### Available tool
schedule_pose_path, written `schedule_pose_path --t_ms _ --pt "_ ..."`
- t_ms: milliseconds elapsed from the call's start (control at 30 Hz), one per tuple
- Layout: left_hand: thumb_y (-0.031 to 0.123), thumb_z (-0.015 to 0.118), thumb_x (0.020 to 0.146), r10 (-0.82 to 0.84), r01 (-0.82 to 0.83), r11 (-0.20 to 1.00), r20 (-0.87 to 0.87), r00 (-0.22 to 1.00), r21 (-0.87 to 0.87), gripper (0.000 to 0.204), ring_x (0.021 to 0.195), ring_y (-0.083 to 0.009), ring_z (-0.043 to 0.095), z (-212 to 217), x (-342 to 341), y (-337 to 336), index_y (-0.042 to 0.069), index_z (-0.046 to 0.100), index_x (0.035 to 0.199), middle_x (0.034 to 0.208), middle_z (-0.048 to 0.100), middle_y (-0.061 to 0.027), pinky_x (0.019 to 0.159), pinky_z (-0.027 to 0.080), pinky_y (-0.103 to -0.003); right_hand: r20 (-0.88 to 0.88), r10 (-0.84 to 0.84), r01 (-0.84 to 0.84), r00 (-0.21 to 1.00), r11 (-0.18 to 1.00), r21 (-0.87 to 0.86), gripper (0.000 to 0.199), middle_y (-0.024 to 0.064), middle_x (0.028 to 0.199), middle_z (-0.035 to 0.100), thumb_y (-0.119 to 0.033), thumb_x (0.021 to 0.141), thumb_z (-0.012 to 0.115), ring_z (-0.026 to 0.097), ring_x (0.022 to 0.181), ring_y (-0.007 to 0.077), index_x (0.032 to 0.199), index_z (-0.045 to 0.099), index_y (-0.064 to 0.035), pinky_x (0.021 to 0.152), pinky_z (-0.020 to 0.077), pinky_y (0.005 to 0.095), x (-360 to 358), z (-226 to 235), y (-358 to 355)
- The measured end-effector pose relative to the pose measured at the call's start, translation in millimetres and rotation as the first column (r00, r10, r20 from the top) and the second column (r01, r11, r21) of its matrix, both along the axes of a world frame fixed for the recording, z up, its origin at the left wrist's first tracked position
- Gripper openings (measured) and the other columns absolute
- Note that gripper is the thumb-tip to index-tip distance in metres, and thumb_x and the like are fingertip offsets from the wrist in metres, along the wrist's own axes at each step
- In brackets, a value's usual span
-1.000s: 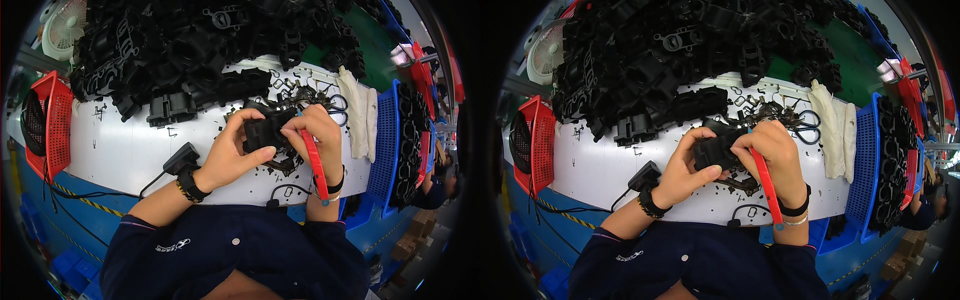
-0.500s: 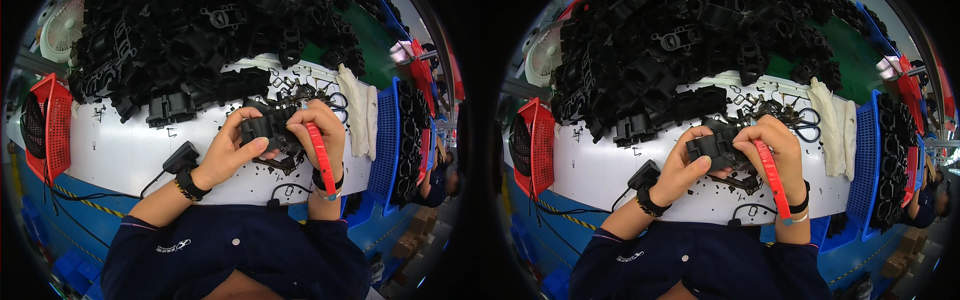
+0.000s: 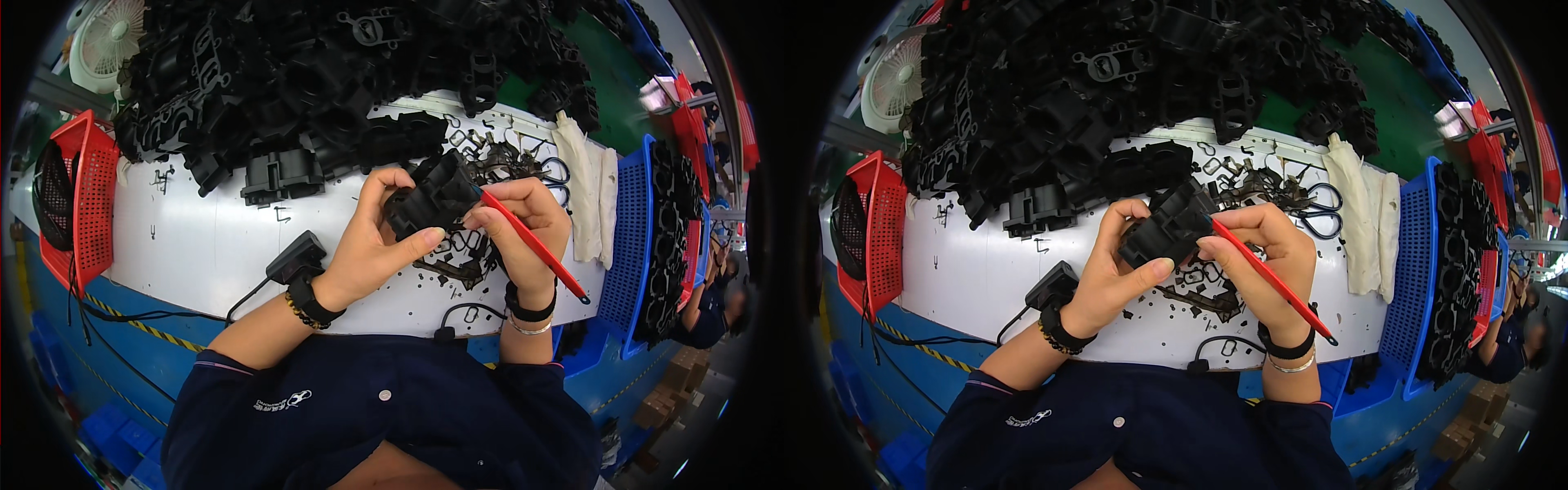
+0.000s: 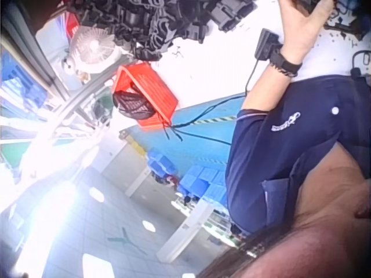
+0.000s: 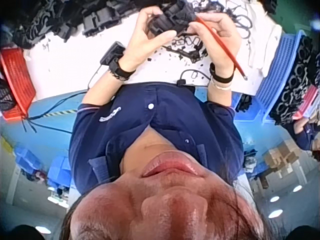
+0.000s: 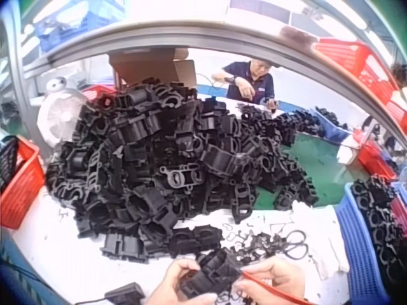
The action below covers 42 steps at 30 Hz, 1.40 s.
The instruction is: Using a red-handled tool to clean flash or debris from black plastic manufactured parts on an assembly line.
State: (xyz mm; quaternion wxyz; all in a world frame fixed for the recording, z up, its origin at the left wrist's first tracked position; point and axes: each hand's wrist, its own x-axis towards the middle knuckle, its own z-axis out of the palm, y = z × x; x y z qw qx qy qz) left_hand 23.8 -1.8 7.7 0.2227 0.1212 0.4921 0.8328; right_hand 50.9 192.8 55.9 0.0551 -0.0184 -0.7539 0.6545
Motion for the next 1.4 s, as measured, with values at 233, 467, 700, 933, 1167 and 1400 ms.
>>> schedule_pose_path --t_ms 233,467,700,933,1167,1400 --pt "0.002 0.072 0.086 0.046 -0.047 0.999 -0.003 0.999 -0.018 0.054 0.102 -0.0094 0.051 4 0 1 0.007 0.035 0.125 0.11 0.048 -0.0049 0.088 0.046 -0.026 -0.267 0.12 -0.037 0.956 0.955 0.295 0.016 0.008 0.092 0.068 0.005 0.071 0.078 0.063 0.084 0.0146 0.084 0.071 -0.0012 0.074 0.0495 0.0249 -13 2 1" --pt "0.002 0.072 0.086 0.033 -0.033 0.999 0.0 0.999 -0.028 0.054 0.101 -0.0092 0.052 4 0 0 0.007 0.035 0.125 0.11 0.048 -0.005 0.088 0.046 -0.026 -0.249 0.161 -0.076 0.955 0.944 0.32 0.016 0.0078 0.093 0.068 0.005 0.07 0.077 0.063 0.086 0.0175 0.082 0.068 -0.0011 0.076 0.0495 0.0281 -14 -2 2" --pt "0.002 0.074 0.085 0.044 -0.045 0.998 -0.024 0.999 -0.037 0.055 0.104 -0.0099 0.051 4 1 1 0.008 0.036 0.124 0.111 0.047 -0.0051 0.089 0.047 -0.026 -0.247 0.163 -0.074 0.955 0.94 0.334 0.015 0.0078 0.094 0.068 0.006 0.072 0.076 0.062 0.086 0.0174 0.081 0.066 -0.0011 0.076 0.0496 0.028 -14 -2 1" --pt "-0.002 0.077 0.079 0.107 -0.123 0.99 -0.199 0.974 -0.069 0.057 0.109 -0.012 0.049 -8 3 5 0.008 0.036 0.117 0.119 0.041 -0.0068 0.092 0.047 -0.027 -0.308 0.204 -0.048 0.929 0.893 0.447 0.018 0.0104 0.095 0.067 0.007 0.072 0.074 0.063 0.085 0.0235 0.085 0.064 -0.0005 0.074 0.0504 0.0298 -11 -2 -8" --pt "-0.004 0.076 0.078 0.092 -0.108 0.992 -0.212 0.973 -0.063 0.057 0.113 -0.0135 0.048 -4 -1 5 0.009 0.036 0.116 0.122 0.039 -0.0069 0.094 0.047 -0.029 -0.564 0.229 0.187 0.794 0.791 0.583 0.024 0.0152 0.096 0.068 0.01 0.071 0.074 0.065 0.082 0.0306 0.09 0.061 0.0024 0.069 0.0536 0.0349 -15 -10 -18" --pt "-0.008 0.073 0.077 0.076 -0.079 0.997 -0.13 0.989 -0.013 0.057 0.118 -0.0143 0.045 5 -1 5 0.01 0.036 0.116 0.123 0.038 -0.0074 0.096 0.047 -0.03 -0.649 0.111 0.336 0.753 0.783 0.524 0.018 0.0178 0.092 0.07 0.011 0.076 0.071 0.066 0.078 0.0306 0.088 0.06 0.0037 0.071 0.0542 0.0342 -15 -9 -22"
